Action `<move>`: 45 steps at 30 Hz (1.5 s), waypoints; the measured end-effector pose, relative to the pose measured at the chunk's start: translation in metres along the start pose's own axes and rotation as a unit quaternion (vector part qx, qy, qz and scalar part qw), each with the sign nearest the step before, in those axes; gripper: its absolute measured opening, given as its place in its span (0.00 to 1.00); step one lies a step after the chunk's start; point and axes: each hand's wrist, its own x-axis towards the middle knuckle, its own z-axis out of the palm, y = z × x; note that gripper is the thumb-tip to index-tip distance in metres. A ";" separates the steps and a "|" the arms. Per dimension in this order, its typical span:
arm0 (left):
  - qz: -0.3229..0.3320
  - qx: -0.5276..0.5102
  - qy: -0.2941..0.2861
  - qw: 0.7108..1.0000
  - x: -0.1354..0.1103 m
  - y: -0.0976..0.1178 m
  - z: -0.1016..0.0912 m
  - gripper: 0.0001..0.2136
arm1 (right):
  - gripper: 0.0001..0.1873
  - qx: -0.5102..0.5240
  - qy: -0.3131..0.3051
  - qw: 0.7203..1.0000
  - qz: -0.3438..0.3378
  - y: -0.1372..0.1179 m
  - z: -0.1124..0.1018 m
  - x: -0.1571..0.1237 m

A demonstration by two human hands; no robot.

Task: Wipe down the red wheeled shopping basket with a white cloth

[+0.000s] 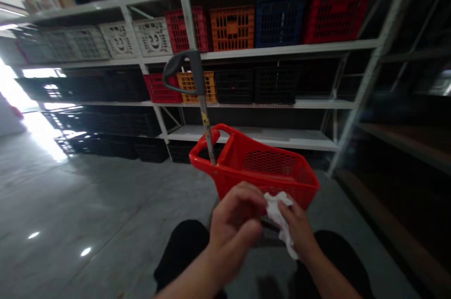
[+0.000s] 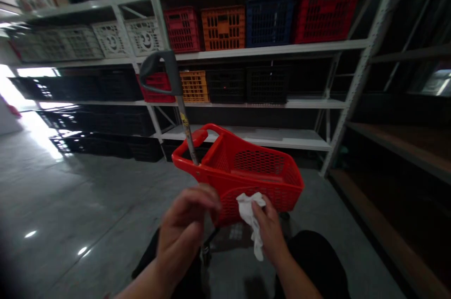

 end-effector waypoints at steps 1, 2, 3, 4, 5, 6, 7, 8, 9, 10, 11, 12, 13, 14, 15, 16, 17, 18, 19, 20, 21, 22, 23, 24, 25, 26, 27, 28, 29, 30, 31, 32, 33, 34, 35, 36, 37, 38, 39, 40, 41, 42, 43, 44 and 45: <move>-0.012 -0.032 0.019 0.999 0.014 -0.014 0.005 0.20 | 0.26 0.023 0.012 1.000 0.011 -0.006 0.002 0.004; -0.045 -0.055 0.032 0.997 0.024 -0.028 0.009 0.20 | 0.24 0.051 0.018 0.998 0.020 -0.011 0.004 0.006; -0.081 -0.080 0.033 0.993 0.031 -0.042 0.014 0.21 | 0.23 0.077 0.017 0.997 0.025 -0.015 0.008 0.007; -0.110 -0.110 0.023 0.988 0.035 -0.055 0.019 0.22 | 0.22 0.097 0.009 0.995 0.023 -0.016 0.013 0.007; -0.130 -0.142 0.014 0.981 0.036 -0.066 0.023 0.23 | 0.21 0.104 -0.002 0.995 0.011 -0.016 0.018 0.006; -0.142 -0.168 0.006 0.976 0.035 -0.075 0.026 0.23 | 0.20 0.100 -0.015 0.995 -0.007 -0.014 0.023 0.005; -0.147 -0.182 0.004 0.972 0.034 -0.082 0.029 0.23 | 0.19 0.087 -0.025 0.995 -0.028 -0.011 0.027 0.005; -0.150 -0.185 0.005 0.971 0.033 -0.087 0.031 0.22 | 0.18 0.067 -0.030 0.996 -0.051 -0.007 0.029 0.005; -0.153 -0.180 0.008 0.972 0.032 -0.092 0.031 0.20 | 0.16 0.044 -0.030 0.996 -0.069 -0.002 0.030 0.006; -0.159 -0.170 0.013 0.973 0.032 -0.097 0.031 0.18 | 0.13 0.025 -0.025 0.996 -0.080 0.003 0.029 0.008; -0.168 -0.158 0.021 0.973 0.032 -0.102 0.028 0.16 | 0.12 0.016 -0.020 0.996 -0.081 0.007 0.026 0.011; -0.179 -0.149 0.032 0.972 0.033 -0.107 0.025 0.14 | 0.12 0.019 -0.014 0.997 -0.071 0.011 0.022 0.014; -0.188 -0.144 0.045 0.971 0.035 -0.112 0.021 0.12 | 0.13 0.034 -0.011 0.998 -0.052 0.014 0.016 0.018; -0.191 -0.141 0.062 0.969 0.036 -0.117 0.017 0.11 | 0.15 0.059 -0.011 0.998 -0.028 0.017 0.010 0.022; -0.189 -0.138 0.079 0.969 0.037 -0.121 0.013 0.11 | 0.18 0.089 -0.012 0.996 -0.004 0.020 0.003 0.025; -0.181 -0.135 0.092 0.970 0.039 -0.124 0.009 0.11 | 0.19 0.121 -0.012 0.992 0.017 0.023 -0.003 0.027; -0.170 -0.130 0.099 0.972 0.039 -0.127 0.006 0.11 | 0.20 0.152 -0.013 0.988 0.036 0.026 -0.008 0.028; -0.158 -0.123 0.100 0.975 0.040 -0.128 0.003 0.12 | 0.20 0.180 -0.013 0.982 0.055 0.029 -0.011 0.028; -0.148 -0.111 0.099 0.978 0.040 -0.128 0.002 0.12 | 0.21 0.203 -0.015 0.976 0.074 0.032 -0.012 0.027; -0.140 -0.096 0.098 0.981 0.040 -0.128 0.002 0.13 | 0.23 0.221 -0.022 0.971 0.094 0.036 -0.011 0.026; -0.132 -0.079 0.099 0.983 0.040 -0.128 0.002 0.13 | 0.27 0.230 -0.036 0.966 0.111 0.039 -0.008 0.024; -0.124 -0.061 0.101 0.985 0.039 -0.128 0.003 0.13 | 0.31 0.230 -0.060 0.964 0.121 0.042 -0.003 0.022; -0.114 -0.041 0.102 0.987 0.039 -0.128 0.004 0.13 | 0.37 0.221 -0.085 0.964 0.119 0.045 0.002 0.020; -0.103 -0.018 0.101 0.989 0.038 -0.128 0.004 0.12 | 0.41 0.205 -0.105 0.967 0.107 0.047 0.008 0.019; -0.094 0.009 0.099 0.991 0.037 -0.129 0.004 0.11 | 0.44 0.190 -0.115 0.971 0.086 0.048 0.014 0.018; -0.087 0.038 0.094 0.991 0.036 -0.129 0.004 0.10 | 0.45 0.178 -0.115 0.975 0.065 0.049 0.019 0.018; -0.083 0.069 0.093 0.990 0.036 -0.130 0.003 0.09 | 0.44 0.173 -0.108 0.978 0.047 0.049 0.025 0.017; -0.082 0.100 0.097 0.987 0.036 -0.130 0.002 0.09 | 0.43 0.173 -0.100 0.979 0.033 0.050 0.030 0.017; -0.084 0.129 0.104 0.983 0.036 -0.130 0.002 0.09 | 0.41 0.176 -0.096 0.979 0.023 0.051 0.035 0.017; -0.089 0.155 0.114 0.977 0.036 -0.129 0.001 0.09 | 0.40 0.176 -0.100 0.979 0.020 0.052 0.040 0.017; -0.094 0.175 0.121 0.973 0.037 -0.128 0.000 0.08 | 0.38 0.167 -0.097 0.981 0.024 0.054 0.044 0.017; -0.095 0.187 0.124 0.970 0.038 -0.126 -0.001 0.08 | 0.36 0.149 -0.083 0.985 0.035 0.056 0.048 0.017; -0.093 0.190 0.118 0.970 0.039 -0.124 -0.003 0.08 | 0.32 0.127 -0.060 0.989 0.048 0.058 0.050 0.018; -0.087 0.185 0.103 0.973 0.040 -0.123 -0.005 0.08 | 0.29 0.109 -0.036 0.992 0.060 0.061 0.049 0.020; -0.079 0.173 0.079 0.979 0.041 -0.121 -0.008 0.07 | 0.26 0.102 -0.021 0.992 0.067 0.062 0.046 0.023; -0.072 0.155 0.051 0.984 0.043 -0.120 -0.013 0.07 | 0.24 0.106 -0.020 0.992 0.069 0.064 0.041 0.026; -0.066 0.133 0.022 0.989 0.044 -0.119 -0.018 0.07 | 0.20 0.118 -0.039 0.990 0.069 0.064 0.032 0.029; -0.060 0.111 -0.007 0.992 0.045 -0.119 -0.024 0.07 | 0.17 0.134 -0.070 0.986 0.072 0.065 0.022 0.032; -0.054 0.088 -0.036 0.994 0.047 -0.119 -0.031 0.08 | 0.12 0.149 -0.100 0.981 0.079 0.065 0.010 0.035; -0.045 0.066 -0.068 0.994 0.048 -0.120 -0.037 0.09 | 0.09 0.159 -0.123 0.976 0.086 0.065 -0.001 0.037; -0.034 0.047 -0.105 0.993 0.049 -0.120 -0.043 0.11 | 0.07 0.159 -0.136 0.974 0.090 0.065 -0.010 0.039; -0.023 0.031 -0.144 0.989 0.049 -0.120 -0.047 0.12 | 0.08 0.155 -0.137 0.974 0.088 0.065 -0.017 0.041; -0.016 0.022 -0.178 0.984 0.050 -0.119 -0.049 0.14 | 0.09 0.150 -0.132 0.977 0.082 0.064 -0.021 0.042; -0.014 0.022 -0.200 0.979 0.050 -0.117 -0.050 0.15 | 0.08 0.145 -0.122 0.979 0.072 0.062 -0.021 0.043; -0.015 0.030 -0.210 0.977 0.050 -0.115 -0.049 0.16 | 0.06 0.144 -0.109 0.982 0.062 0.061 -0.018 0.044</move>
